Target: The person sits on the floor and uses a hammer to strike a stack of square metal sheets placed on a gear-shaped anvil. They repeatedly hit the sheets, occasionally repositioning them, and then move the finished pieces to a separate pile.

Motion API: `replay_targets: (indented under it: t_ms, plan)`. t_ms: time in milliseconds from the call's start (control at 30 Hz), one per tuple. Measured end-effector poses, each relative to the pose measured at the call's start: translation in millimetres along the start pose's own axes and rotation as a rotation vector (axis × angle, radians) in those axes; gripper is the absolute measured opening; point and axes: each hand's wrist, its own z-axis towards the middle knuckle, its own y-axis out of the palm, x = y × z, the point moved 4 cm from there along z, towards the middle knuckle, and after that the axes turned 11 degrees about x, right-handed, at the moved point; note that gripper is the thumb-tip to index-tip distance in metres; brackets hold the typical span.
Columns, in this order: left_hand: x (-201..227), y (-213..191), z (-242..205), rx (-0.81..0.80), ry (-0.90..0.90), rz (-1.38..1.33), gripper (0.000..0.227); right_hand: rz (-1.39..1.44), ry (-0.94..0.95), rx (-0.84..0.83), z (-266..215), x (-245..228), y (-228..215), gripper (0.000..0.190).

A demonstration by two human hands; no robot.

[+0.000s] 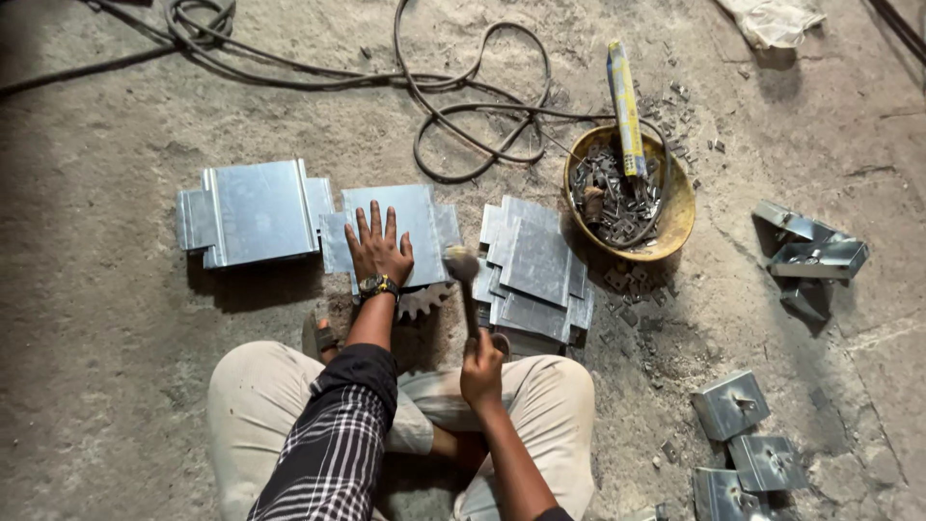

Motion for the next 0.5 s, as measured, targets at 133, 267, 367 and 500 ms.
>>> replay_targets:
  t_ms: [133, 267, 367, 500]
  plan:
    - [2, 2, 5, 0.014, 0.002, 0.001, 0.064, -0.023, 0.162, -0.008, -1, 23, 2, 0.027]
    - [2, 1, 5, 0.004, 0.007, -0.002, 0.064, 0.201, -0.049, 0.107, -3, 23, -11, 0.015]
    - [1, -3, 3, 0.028, 0.008, -0.023, 0.064, 0.059, -0.026, 0.023, -7, 31, -7, 0.017]
    - [3, -4, 7, 0.01, 0.004, -0.032, 0.063, -0.085, 0.178, -0.043, -7, 50, 5, 0.029]
